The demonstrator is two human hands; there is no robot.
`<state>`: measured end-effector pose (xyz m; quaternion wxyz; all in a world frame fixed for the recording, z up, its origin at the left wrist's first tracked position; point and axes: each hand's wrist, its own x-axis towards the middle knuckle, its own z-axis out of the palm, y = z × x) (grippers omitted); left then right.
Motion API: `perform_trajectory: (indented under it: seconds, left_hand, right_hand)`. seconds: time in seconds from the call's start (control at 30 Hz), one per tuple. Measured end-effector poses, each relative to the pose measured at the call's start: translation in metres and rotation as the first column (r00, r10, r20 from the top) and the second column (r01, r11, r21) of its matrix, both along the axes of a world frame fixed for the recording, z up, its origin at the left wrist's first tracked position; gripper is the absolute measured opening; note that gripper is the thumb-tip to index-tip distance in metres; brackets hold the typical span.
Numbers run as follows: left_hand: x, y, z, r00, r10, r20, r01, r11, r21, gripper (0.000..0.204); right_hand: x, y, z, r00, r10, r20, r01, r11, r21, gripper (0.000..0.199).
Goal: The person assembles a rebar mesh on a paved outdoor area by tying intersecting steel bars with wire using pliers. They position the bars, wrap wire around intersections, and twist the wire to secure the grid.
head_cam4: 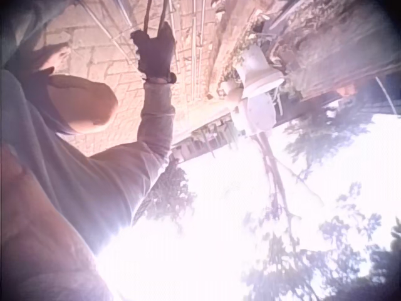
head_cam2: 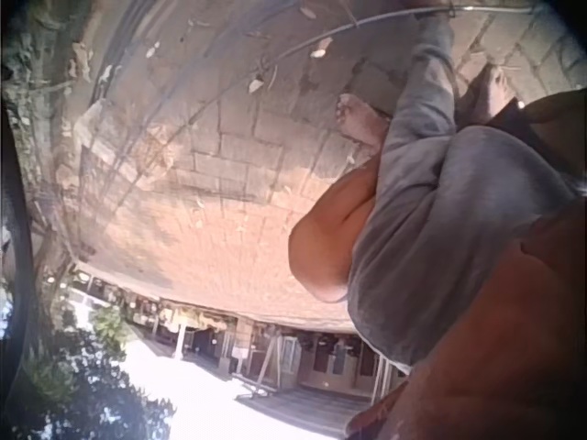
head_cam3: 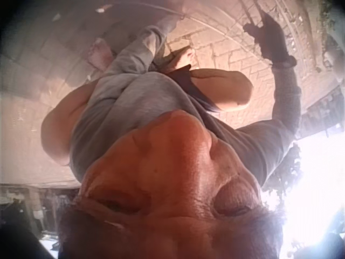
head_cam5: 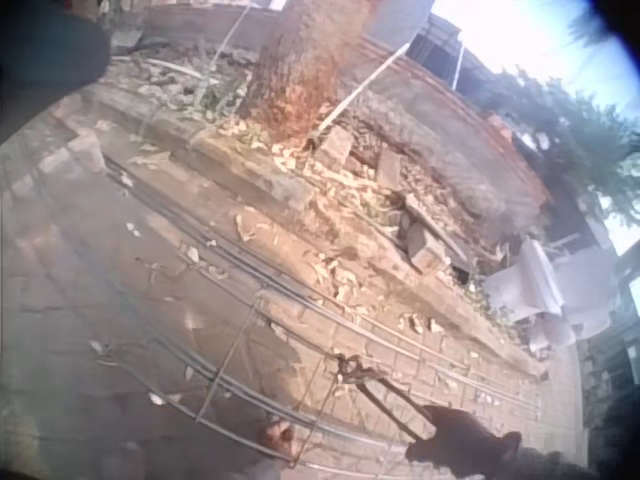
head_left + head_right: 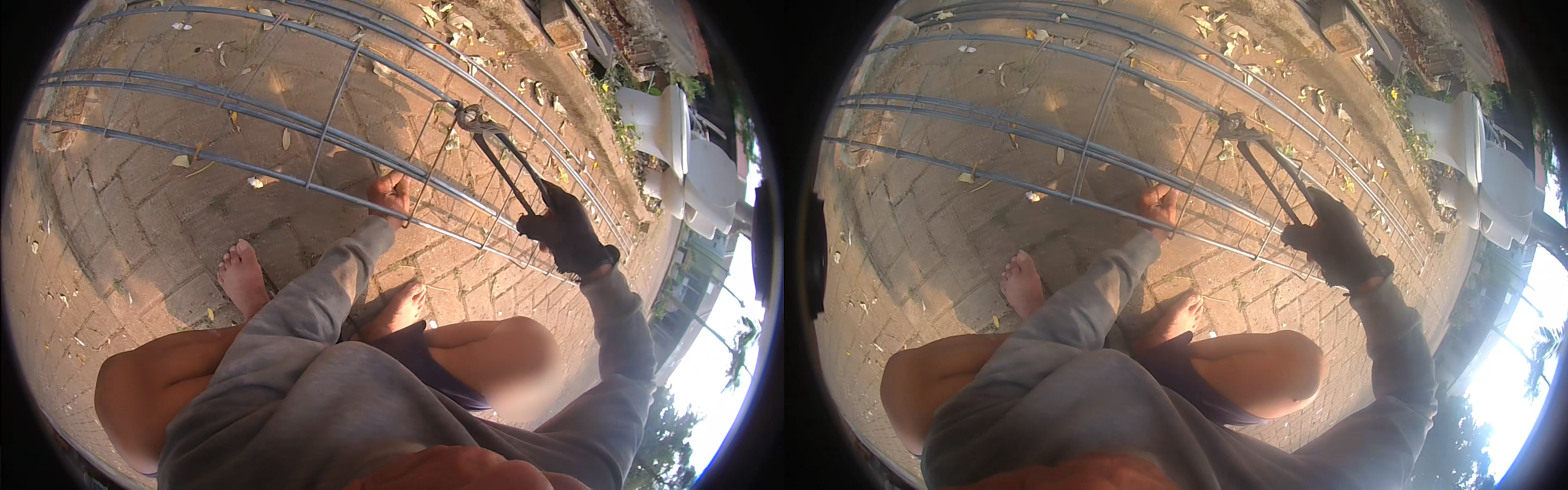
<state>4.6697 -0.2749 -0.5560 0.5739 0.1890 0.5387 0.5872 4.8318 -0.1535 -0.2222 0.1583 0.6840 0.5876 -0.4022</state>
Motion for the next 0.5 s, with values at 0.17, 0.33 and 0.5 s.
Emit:
perform_trajectory:
  seconds: [0.17,0.33,0.5]
  left_hand:
    - [0.005,0.002,-0.008,0.959,-0.044,-0.281,0.039,0.999,-0.024,0.026]
    - [-0.022,0.008,0.026,0.944,-0.266,-0.193,0.226,0.952,-0.207,0.024]
    - [-0.042,-0.018,0.043,0.602,-0.793,-0.095,0.707,0.585,-0.398,0.027]
  right_hand:
    - [0.006,-0.016,-0.011,0.997,-0.057,-0.056,0.061,0.996,0.066,0.048]
    - [0.007,-0.010,-0.016,0.999,-0.039,-0.035,0.041,0.997,0.059,0.070]
    - [0.011,0.032,0.006,0.848,0.453,0.275,-0.490,0.868,0.083,0.075]
